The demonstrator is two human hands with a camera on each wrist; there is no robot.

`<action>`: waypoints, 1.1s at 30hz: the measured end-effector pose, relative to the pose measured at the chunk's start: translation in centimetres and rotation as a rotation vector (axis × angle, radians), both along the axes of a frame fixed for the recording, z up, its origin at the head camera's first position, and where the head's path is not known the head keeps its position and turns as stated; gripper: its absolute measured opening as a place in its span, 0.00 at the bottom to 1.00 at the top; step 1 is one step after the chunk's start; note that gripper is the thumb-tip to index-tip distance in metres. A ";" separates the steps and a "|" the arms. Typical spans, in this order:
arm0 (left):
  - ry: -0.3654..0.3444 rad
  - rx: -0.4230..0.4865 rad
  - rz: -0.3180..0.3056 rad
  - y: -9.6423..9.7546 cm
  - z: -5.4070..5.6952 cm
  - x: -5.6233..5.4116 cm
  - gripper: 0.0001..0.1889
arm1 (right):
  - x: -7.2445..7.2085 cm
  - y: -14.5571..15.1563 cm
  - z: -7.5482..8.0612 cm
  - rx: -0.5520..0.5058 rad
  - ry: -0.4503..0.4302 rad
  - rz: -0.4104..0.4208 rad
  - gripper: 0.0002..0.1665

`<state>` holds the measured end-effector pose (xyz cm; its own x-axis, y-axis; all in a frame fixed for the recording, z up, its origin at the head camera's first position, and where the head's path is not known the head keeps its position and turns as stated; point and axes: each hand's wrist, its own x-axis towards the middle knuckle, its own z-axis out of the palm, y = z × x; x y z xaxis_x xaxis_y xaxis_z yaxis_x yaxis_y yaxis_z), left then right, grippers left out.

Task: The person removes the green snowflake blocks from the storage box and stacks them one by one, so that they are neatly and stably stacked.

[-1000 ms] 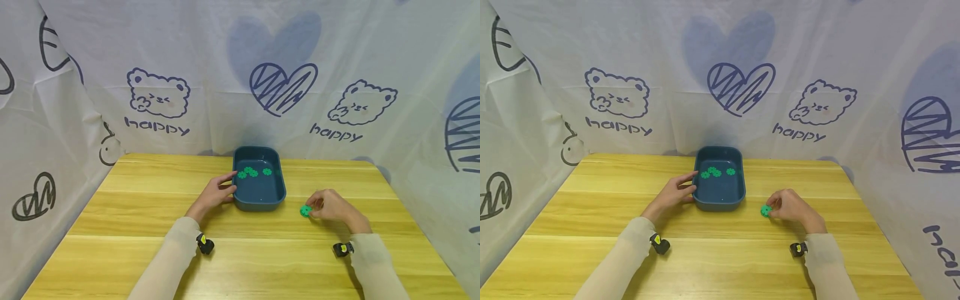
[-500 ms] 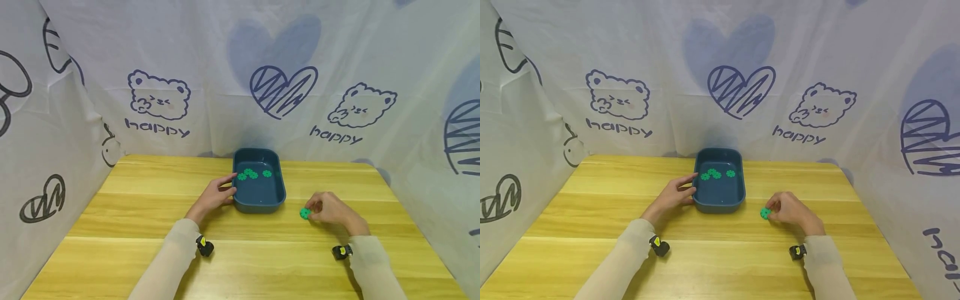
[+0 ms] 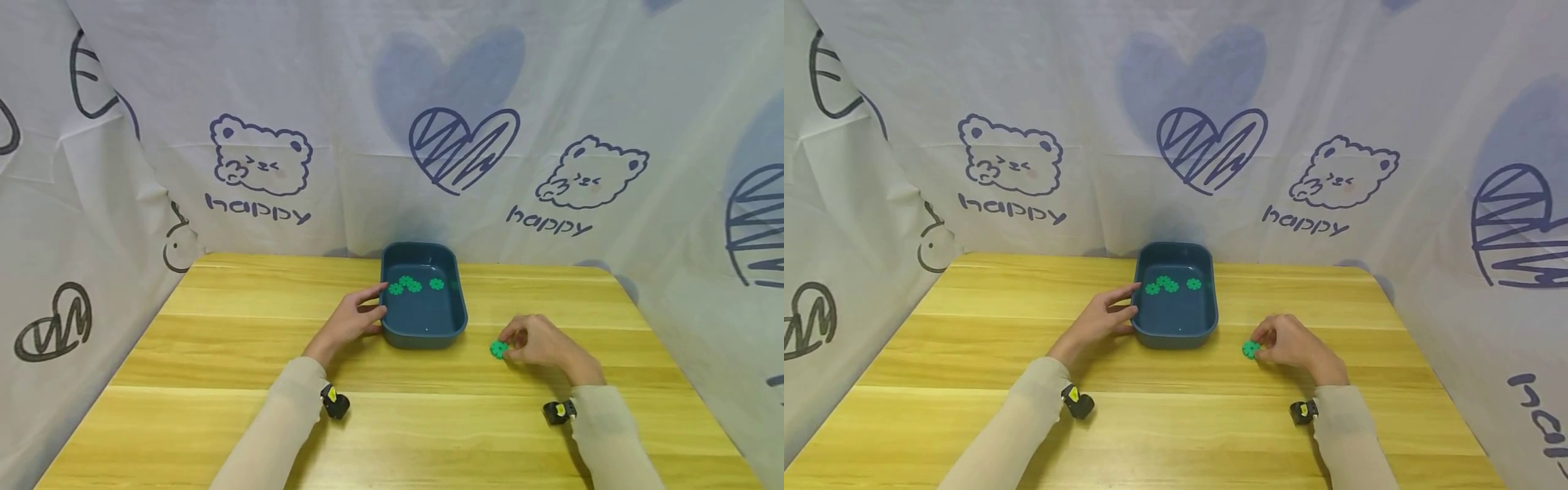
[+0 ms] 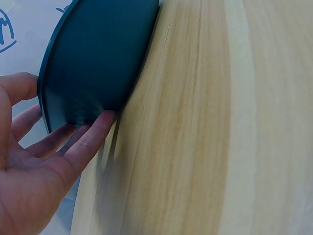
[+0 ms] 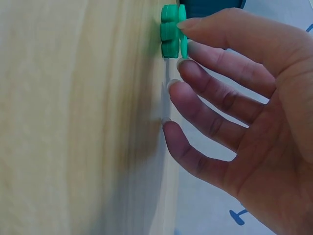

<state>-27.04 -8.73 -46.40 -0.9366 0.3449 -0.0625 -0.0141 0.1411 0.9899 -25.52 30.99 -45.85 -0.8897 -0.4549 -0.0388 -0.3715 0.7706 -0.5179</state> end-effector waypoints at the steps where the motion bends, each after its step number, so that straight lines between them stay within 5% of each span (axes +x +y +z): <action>1: 0.001 -0.001 -0.001 0.0 0.0 0.0 0.30 | 0.0 0.0 0.0 -0.002 -0.005 -0.002 0.10; 33: -0.009 0.009 0.005 0.0 0.0 0.1 0.30 | 0.2 -0.4 0.2 -0.009 -0.011 0.013 0.11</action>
<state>-26.94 -8.72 -46.37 -0.9378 0.3405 -0.0682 -0.0241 0.1321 0.9909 -25.37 30.62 -45.66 -0.8833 -0.4666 -0.0445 -0.3753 0.7609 -0.5293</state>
